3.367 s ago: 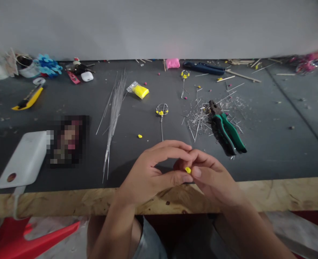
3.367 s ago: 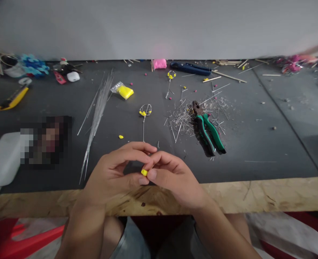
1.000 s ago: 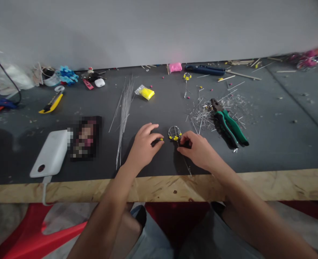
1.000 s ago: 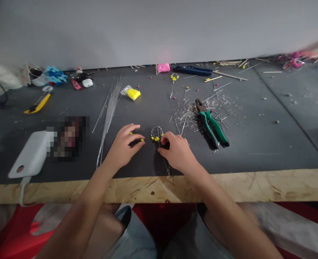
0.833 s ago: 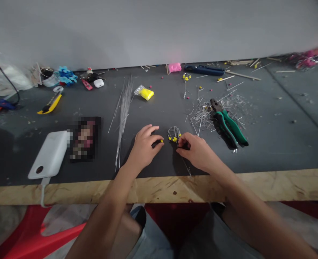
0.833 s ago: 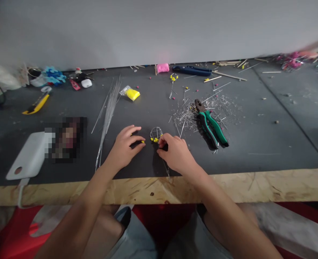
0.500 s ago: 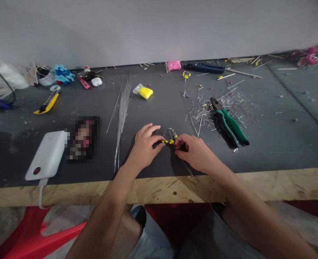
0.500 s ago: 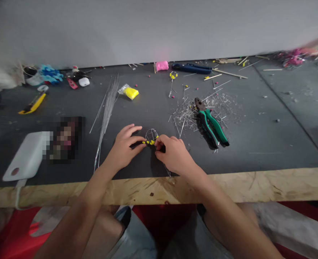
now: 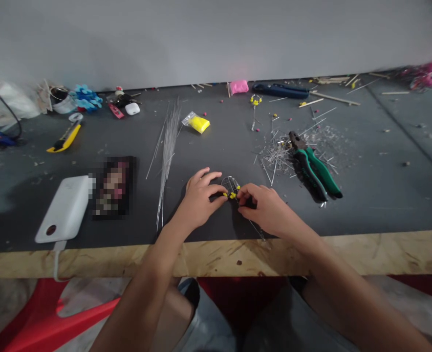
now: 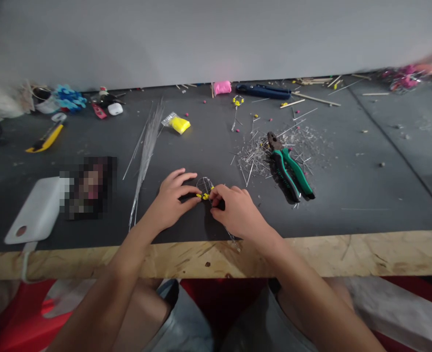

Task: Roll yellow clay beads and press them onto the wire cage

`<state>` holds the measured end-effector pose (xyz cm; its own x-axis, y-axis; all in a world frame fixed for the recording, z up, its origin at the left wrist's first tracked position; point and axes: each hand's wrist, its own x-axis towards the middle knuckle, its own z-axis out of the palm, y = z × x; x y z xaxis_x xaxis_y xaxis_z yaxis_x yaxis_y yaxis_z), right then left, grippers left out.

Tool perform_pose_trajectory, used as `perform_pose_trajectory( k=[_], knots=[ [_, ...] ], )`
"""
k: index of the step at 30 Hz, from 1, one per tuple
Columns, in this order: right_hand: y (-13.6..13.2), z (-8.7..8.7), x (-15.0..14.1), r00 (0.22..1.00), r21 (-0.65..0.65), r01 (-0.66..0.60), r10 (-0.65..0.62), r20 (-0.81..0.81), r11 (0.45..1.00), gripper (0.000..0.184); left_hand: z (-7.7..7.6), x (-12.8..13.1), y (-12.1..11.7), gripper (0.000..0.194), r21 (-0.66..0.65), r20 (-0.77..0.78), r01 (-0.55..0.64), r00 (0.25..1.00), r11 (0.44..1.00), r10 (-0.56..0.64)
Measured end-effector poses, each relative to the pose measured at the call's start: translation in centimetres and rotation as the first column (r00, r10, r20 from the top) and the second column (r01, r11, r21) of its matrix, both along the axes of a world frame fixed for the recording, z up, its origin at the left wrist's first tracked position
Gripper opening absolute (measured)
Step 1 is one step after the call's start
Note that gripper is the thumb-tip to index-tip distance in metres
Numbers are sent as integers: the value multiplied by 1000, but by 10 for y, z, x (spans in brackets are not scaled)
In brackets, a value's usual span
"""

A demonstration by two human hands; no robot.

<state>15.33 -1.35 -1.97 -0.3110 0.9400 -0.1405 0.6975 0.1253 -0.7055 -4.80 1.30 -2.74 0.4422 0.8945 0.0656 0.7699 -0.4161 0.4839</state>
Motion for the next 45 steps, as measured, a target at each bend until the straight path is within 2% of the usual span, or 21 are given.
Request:
perform_pose_trajectory(
  k=[27, 33, 35, 36, 37, 39, 41, 42, 43, 45],
  knots=[
    [0, -1, 0, 1000, -3, 2, -2, -1, 1000, 23, -3, 0, -1, 11, 50, -31, 2, 1000, 999, -1],
    [0, -1, 1, 1000, -14, 4, -4, -14, 1000, 23, 8, -2, -3, 14, 33, -47, -9, 999, 999, 10],
    [1, 1, 1, 999, -30, 5, -6, -33, 1000, 23, 16, -15, -3, 18, 81, -28, -65, 997, 995, 68],
    [1, 2, 2, 999, -43, 8, -10, -46, 999, 23, 20, -25, -2, 19, 134, -5, -130, 991, 982, 132],
    [1, 3, 2, 998, -59, 11, -15, -58, 998, 22, 24, -38, -1, 19, 194, 19, -226, 974, 954, 227],
    [1, 5, 2, 997, -88, 21, -27, -74, 996, 22, 29, -69, 1, 23, 290, 48, -454, 886, 842, 461],
    [2, 7, 2, 995, -116, 29, -40, -91, 993, 22, 31, -101, 2, 33, 268, -38, -605, 771, 749, 636],
    [2, 7, 3, 994, -129, 36, -49, -102, 991, 22, 31, -115, 2, 40, 219, -125, -648, 723, 729, 680],
    [2, 7, 3, 992, -140, 42, -58, -113, 989, 21, 32, -127, 1, 47, 154, -219, -673, 691, 724, 689],
    [3, 7, 4, 988, -152, 50, -71, -137, 987, 21, 33, -145, -2, 55, 112, -316, -722, 625, 682, 714]
  ],
)
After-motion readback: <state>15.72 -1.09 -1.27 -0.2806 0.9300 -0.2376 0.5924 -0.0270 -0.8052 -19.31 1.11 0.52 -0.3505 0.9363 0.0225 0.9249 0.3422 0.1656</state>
